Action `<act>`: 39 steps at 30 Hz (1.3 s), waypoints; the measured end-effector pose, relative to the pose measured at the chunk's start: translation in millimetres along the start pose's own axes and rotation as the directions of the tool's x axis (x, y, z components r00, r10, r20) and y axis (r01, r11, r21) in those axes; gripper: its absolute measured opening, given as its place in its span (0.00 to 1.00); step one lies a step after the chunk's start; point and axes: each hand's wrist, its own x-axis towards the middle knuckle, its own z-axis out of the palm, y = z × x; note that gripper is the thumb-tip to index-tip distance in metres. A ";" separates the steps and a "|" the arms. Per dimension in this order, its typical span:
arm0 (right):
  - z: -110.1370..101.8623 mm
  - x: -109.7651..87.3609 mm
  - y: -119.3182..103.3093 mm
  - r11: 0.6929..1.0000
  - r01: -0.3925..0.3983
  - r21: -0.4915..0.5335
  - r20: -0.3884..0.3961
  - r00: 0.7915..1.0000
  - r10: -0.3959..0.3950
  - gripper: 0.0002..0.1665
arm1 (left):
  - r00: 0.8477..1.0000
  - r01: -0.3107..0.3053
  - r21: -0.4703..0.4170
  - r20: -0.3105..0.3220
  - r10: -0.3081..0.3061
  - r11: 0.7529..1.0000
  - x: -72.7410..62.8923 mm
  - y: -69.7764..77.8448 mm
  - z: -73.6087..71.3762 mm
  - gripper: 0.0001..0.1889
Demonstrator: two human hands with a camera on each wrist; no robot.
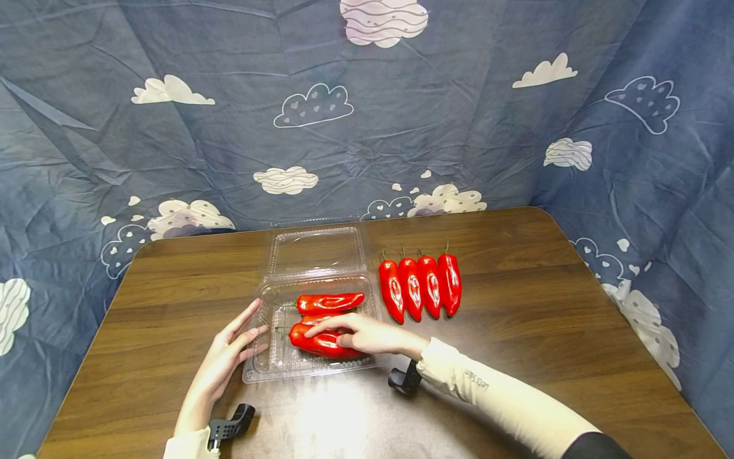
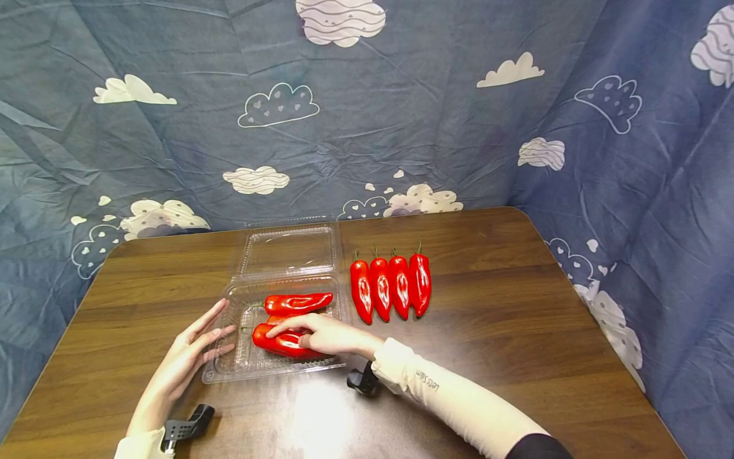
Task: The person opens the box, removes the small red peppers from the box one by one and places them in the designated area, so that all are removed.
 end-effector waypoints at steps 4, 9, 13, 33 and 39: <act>-4.4 -2.9 -1.2 0.999 -0.009 0.038 -0.017 1.000 0.010 0.35 | 1.000 0.000 0.004 0.001 0.000 1.000 0.0 0.0 0.1 0.29; -9.3 -5.6 -1.6 0.995 0.003 0.098 -0.039 0.999 0.001 0.35 | 1.000 -0.005 0.007 0.003 0.005 1.000 -0.3 -0.4 0.5 0.28; -12.2 -7.2 -0.9 0.993 0.003 0.120 -0.074 0.997 0.006 0.34 | 1.000 -0.004 0.013 0.001 0.004 1.000 -0.8 -0.2 0.8 0.29; -29.0 -20.5 1.9 0.992 0.013 0.126 -0.246 0.969 0.019 0.31 | 1.000 0.004 0.001 -0.009 -0.004 1.000 -0.7 -0.4 1.5 0.29; -35.0 -23.7 5.0 0.993 0.060 0.105 -0.279 0.960 -0.029 0.31 | 1.000 0.004 0.002 -0.009 -0.004 1.000 -0.3 -0.8 1.3 0.29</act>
